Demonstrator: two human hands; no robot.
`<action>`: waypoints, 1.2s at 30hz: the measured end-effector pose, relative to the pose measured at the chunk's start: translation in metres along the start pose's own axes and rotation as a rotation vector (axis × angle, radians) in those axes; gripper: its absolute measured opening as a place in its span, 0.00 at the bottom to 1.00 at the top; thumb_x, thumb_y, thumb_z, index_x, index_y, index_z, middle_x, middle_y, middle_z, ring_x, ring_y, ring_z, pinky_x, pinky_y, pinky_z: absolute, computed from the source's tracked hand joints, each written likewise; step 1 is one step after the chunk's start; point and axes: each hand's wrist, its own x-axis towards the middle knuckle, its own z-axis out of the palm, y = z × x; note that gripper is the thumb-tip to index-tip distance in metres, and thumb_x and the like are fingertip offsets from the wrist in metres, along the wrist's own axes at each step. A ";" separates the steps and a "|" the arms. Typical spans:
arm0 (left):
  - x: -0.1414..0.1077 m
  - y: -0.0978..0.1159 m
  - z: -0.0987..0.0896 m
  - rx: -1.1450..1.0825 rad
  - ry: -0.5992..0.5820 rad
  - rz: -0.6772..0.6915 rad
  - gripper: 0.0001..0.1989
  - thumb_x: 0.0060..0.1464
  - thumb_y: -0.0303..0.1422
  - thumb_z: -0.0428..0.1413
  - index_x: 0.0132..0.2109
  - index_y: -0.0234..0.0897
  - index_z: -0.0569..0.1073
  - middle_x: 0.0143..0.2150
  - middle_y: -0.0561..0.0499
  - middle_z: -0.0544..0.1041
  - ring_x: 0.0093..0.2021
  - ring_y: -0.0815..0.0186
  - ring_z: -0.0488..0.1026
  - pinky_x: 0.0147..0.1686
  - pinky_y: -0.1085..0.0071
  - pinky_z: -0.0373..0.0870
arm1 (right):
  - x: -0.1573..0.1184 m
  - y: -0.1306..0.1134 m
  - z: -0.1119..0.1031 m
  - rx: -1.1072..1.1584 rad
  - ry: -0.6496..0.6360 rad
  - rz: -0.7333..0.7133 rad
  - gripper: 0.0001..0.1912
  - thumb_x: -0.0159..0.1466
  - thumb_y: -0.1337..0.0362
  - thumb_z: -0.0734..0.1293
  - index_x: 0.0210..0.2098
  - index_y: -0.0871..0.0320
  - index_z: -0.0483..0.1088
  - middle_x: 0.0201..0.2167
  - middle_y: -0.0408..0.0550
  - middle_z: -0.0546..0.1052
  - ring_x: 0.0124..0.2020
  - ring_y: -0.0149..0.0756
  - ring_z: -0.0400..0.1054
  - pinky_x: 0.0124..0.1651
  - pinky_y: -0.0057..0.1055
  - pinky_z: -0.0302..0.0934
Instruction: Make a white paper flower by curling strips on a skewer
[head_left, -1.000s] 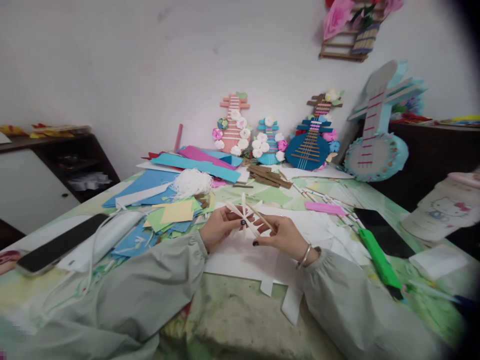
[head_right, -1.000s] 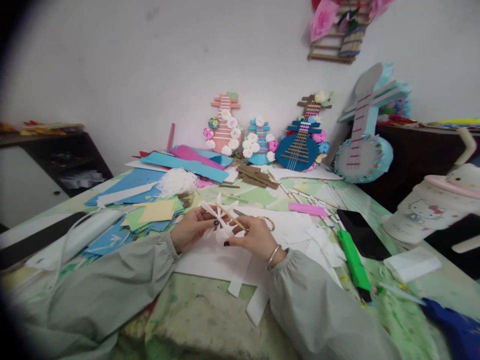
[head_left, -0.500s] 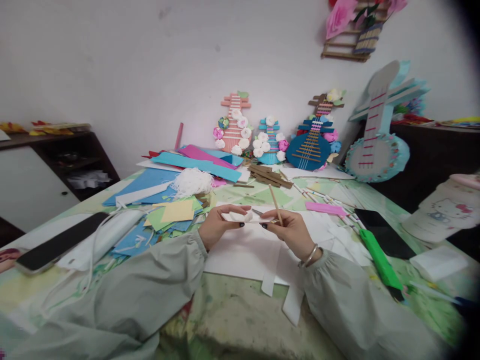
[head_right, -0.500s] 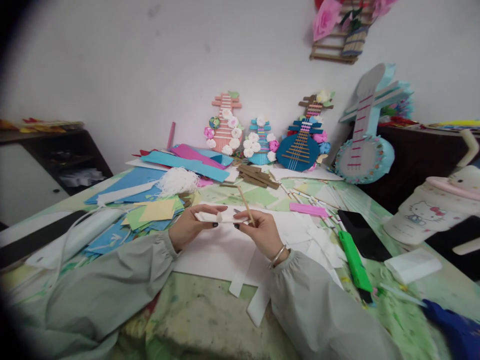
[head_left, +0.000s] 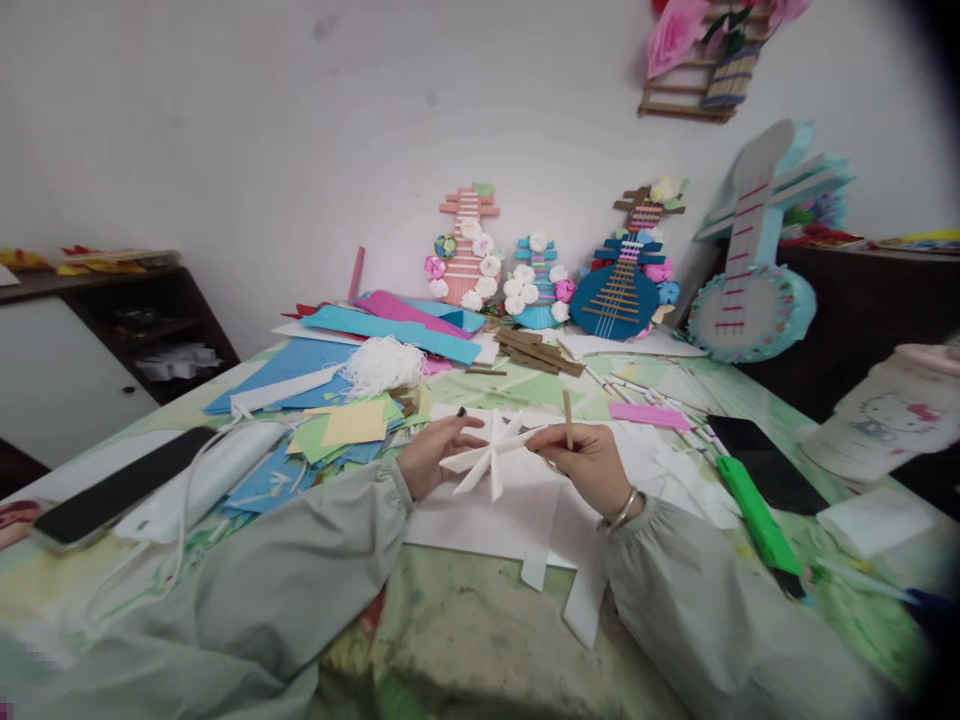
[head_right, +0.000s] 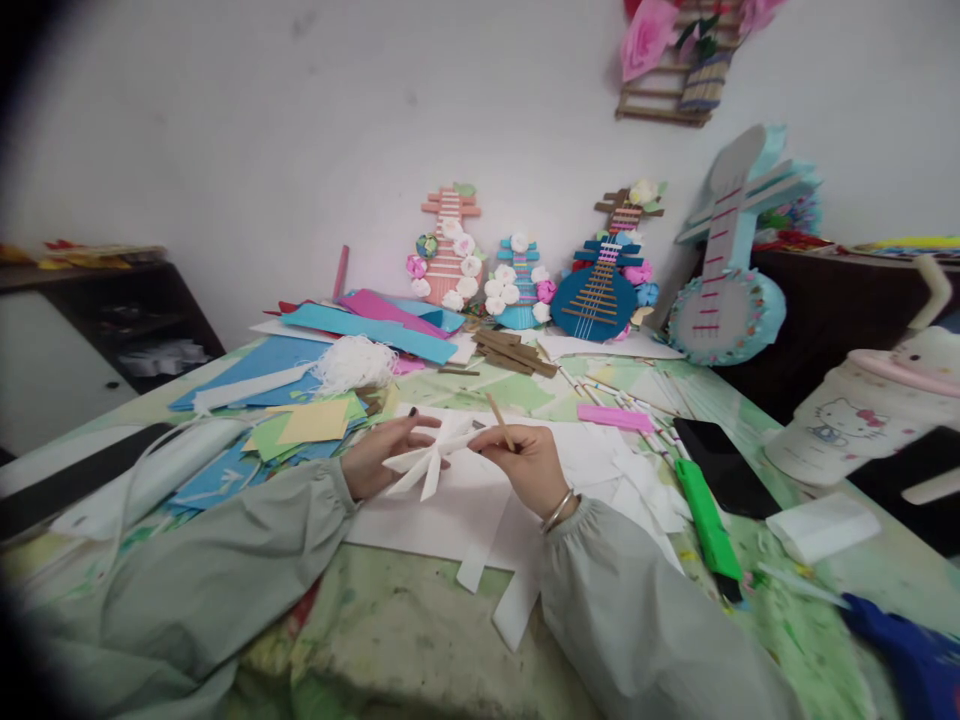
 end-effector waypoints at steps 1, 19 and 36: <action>-0.001 -0.002 0.003 -0.029 -0.079 -0.036 0.23 0.49 0.45 0.57 0.47 0.34 0.67 0.36 0.41 0.77 0.32 0.56 0.77 0.35 0.58 0.72 | 0.000 0.001 0.001 0.009 -0.022 0.003 0.03 0.48 0.68 0.69 0.22 0.56 0.76 0.24 0.45 0.77 0.25 0.31 0.67 0.28 0.27 0.60; -0.008 -0.018 0.026 -0.038 0.024 0.116 0.30 0.31 0.26 0.68 0.46 0.33 0.68 0.31 0.50 0.77 0.31 0.67 0.75 0.37 0.69 0.68 | 0.002 0.008 0.006 -0.510 -0.086 0.011 0.12 0.56 0.55 0.66 0.32 0.58 0.72 0.27 0.45 0.76 0.22 0.28 0.63 0.26 0.25 0.57; -0.007 -0.015 0.027 0.057 0.039 0.086 0.13 0.38 0.26 0.63 0.36 0.29 0.73 0.23 0.51 0.74 0.28 0.63 0.76 0.32 0.67 0.72 | 0.006 0.019 0.002 -0.331 -0.129 0.138 0.14 0.53 0.54 0.67 0.26 0.60 0.70 0.18 0.40 0.67 0.18 0.24 0.54 0.21 0.23 0.47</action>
